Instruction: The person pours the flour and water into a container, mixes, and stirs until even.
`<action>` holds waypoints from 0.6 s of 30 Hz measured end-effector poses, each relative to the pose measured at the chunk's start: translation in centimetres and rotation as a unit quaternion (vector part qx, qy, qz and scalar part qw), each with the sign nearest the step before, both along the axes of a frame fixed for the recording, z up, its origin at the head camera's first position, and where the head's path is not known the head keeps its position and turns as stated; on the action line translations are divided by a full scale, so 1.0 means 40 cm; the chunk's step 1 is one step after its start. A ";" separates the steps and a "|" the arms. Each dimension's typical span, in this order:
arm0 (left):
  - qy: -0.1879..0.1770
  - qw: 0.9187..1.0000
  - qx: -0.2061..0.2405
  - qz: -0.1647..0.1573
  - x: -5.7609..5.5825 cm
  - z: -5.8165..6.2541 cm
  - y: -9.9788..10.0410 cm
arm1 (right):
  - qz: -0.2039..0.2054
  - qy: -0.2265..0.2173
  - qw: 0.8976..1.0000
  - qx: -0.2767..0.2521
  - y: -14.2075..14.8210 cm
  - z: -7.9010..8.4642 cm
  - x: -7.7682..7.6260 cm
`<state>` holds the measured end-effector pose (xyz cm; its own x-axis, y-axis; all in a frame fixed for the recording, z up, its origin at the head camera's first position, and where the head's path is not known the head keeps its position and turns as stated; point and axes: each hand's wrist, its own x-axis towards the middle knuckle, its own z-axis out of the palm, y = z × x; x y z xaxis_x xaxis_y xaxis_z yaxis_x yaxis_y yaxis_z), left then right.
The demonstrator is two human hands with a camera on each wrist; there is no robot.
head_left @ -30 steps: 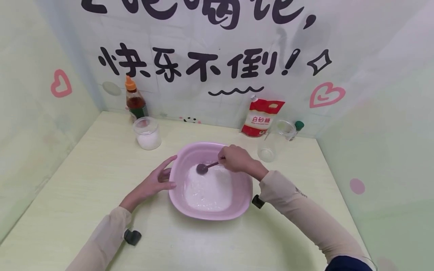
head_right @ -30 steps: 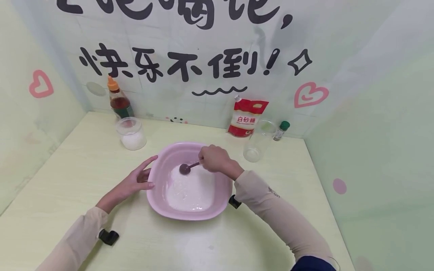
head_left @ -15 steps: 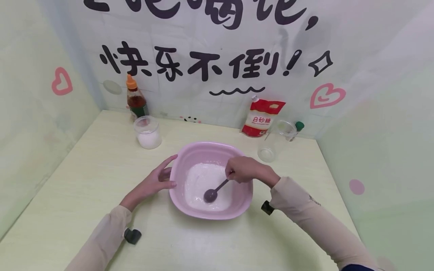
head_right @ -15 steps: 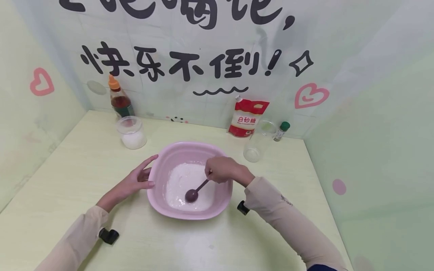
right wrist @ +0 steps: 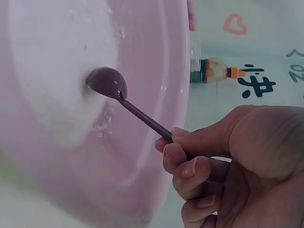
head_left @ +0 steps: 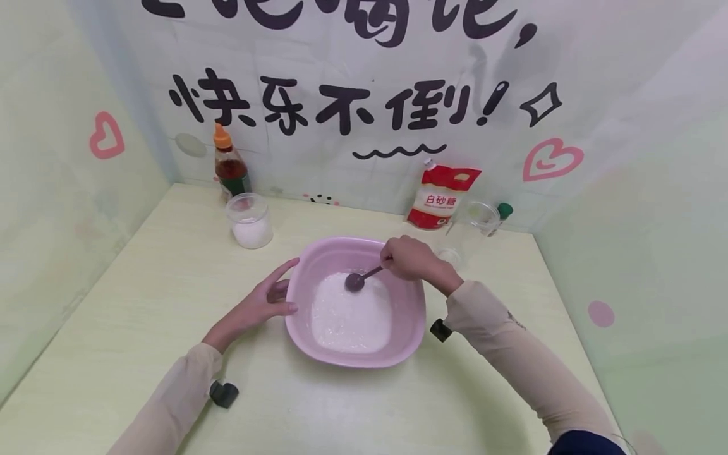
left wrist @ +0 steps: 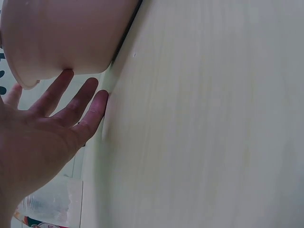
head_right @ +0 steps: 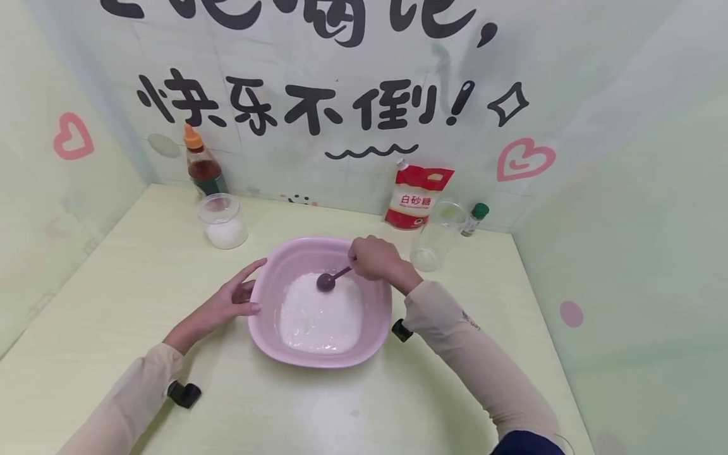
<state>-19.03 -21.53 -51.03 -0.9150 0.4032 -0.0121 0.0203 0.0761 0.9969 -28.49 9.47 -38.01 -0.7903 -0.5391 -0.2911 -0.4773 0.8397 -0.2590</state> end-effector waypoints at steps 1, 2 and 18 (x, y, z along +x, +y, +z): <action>-0.001 1.000 0.001 0.000 -0.001 0.000 0.002 | 0.003 0.004 1.000 -0.003 -0.007 0.000 0.003; 0.000 1.000 0.002 -0.001 -0.001 0.001 0.003 | 0.010 0.009 1.000 -0.005 -0.015 -0.001 0.006; 0.005 1.000 -0.012 0.002 -0.002 -0.001 0.005 | 0.178 -0.041 0.982 -0.049 -0.053 -0.022 0.109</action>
